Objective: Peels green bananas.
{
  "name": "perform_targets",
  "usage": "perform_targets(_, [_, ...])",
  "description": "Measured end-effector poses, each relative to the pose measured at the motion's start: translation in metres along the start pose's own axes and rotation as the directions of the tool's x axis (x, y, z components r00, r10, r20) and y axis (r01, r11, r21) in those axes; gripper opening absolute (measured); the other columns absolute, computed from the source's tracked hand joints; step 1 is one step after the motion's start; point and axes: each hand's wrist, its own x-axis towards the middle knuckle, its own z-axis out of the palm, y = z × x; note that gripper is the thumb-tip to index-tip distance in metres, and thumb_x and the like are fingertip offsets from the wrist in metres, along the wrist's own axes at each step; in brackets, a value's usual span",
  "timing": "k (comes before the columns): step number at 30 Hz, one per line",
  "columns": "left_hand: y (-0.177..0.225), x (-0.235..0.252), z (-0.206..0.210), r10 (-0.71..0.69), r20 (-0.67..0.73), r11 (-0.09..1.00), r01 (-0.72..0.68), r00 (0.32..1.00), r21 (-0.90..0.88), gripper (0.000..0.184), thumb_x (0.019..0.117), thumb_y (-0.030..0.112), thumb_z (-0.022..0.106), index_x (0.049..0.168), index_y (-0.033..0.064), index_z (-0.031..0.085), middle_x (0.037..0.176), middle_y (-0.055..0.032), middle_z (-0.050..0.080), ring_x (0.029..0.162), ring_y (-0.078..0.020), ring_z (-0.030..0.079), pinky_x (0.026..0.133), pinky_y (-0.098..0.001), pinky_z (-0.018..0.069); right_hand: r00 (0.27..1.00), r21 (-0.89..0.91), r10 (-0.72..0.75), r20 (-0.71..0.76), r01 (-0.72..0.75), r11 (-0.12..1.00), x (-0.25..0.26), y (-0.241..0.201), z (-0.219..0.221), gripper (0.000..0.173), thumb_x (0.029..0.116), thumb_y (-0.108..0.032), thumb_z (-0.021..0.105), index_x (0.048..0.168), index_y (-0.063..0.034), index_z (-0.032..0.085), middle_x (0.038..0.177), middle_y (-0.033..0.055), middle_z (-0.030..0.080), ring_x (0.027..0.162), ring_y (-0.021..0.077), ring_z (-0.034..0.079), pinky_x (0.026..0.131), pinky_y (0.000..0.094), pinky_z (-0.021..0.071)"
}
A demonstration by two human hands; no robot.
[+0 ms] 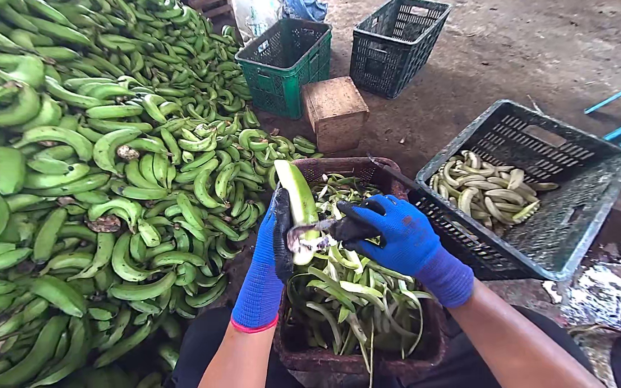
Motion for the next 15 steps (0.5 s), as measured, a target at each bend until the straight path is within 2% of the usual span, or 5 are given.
perform_targets(4, [0.001,-0.008,0.006,0.006,0.045,0.986,-0.013,0.999,0.165,0.042,0.1101,0.026,0.029,0.146,0.0118,0.044,0.105,-0.001,0.066,0.085,-0.0038,0.065,0.075,-0.0226,0.0571,0.968,0.071,0.218,0.125,-0.228,0.971,0.012,0.002,-0.014,0.058,0.0905,-0.031,0.067,0.147,-0.0229,0.058,0.116,0.0195,0.067,0.098,0.0395,0.067,0.075,0.0599,0.0541])
perform_targets(6, [0.007,-0.017,0.009,-0.054,0.144,0.96,0.012,0.988,0.279,0.046,0.1098,0.022,0.029,0.152,0.007,0.038,0.122,-0.0036,0.063,0.099,-0.001,0.062,0.088,-0.0209,0.0524,0.902,0.128,0.341,0.266,-0.384,0.915,0.023,0.012,-0.022,0.053,0.0994,-0.026,0.061,0.151,-0.0228,0.052,0.127,0.0193,0.065,0.108,0.0399,0.066,0.085,0.065,0.0516])
perform_targets(10, [0.003,-0.021,0.007,-0.141,0.329,0.908,-0.01,0.934,0.419,0.052,0.1066,0.024,0.032,0.155,0.0058,0.036,0.138,-0.008,0.058,0.113,-0.001,0.059,0.099,-0.0212,0.048,0.819,0.182,0.447,0.36,-0.531,0.827,0.031,0.035,-0.013,0.047,0.1087,-0.046,0.042,0.147,-0.0232,0.057,0.122,0.0157,0.071,0.11,0.0363,0.068,0.093,0.0663,0.0484])
perform_targets(13, [-0.009,-0.011,0.005,-0.173,0.182,0.91,0.086,0.968,0.405,0.049,0.1091,0.028,0.029,0.153,0.0075,0.039,0.124,-0.0087,0.062,0.102,-0.0061,0.062,0.09,-0.0256,0.0519,0.806,0.168,0.478,0.348,-0.555,0.814,0.03,0.035,-0.006,0.045,0.1093,-0.043,0.043,0.148,-0.0237,0.056,0.12,0.0173,0.071,0.107,0.0385,0.068,0.09,0.0671,0.0488])
perform_targets(15, [-0.015,-0.003,0.0,-0.172,0.021,0.956,0.162,0.985,0.245,0.042,0.1112,0.033,0.029,0.138,0.0089,0.051,0.098,-0.0037,0.064,0.081,-0.0058,0.063,0.072,-0.0232,0.0551,0.853,0.202,0.42,0.31,-0.49,0.848,0.026,0.025,-0.002,0.045,0.1065,-0.034,0.053,0.15,-0.0225,0.053,0.125,0.0161,0.069,0.11,0.0367,0.067,0.092,0.0653,0.05])
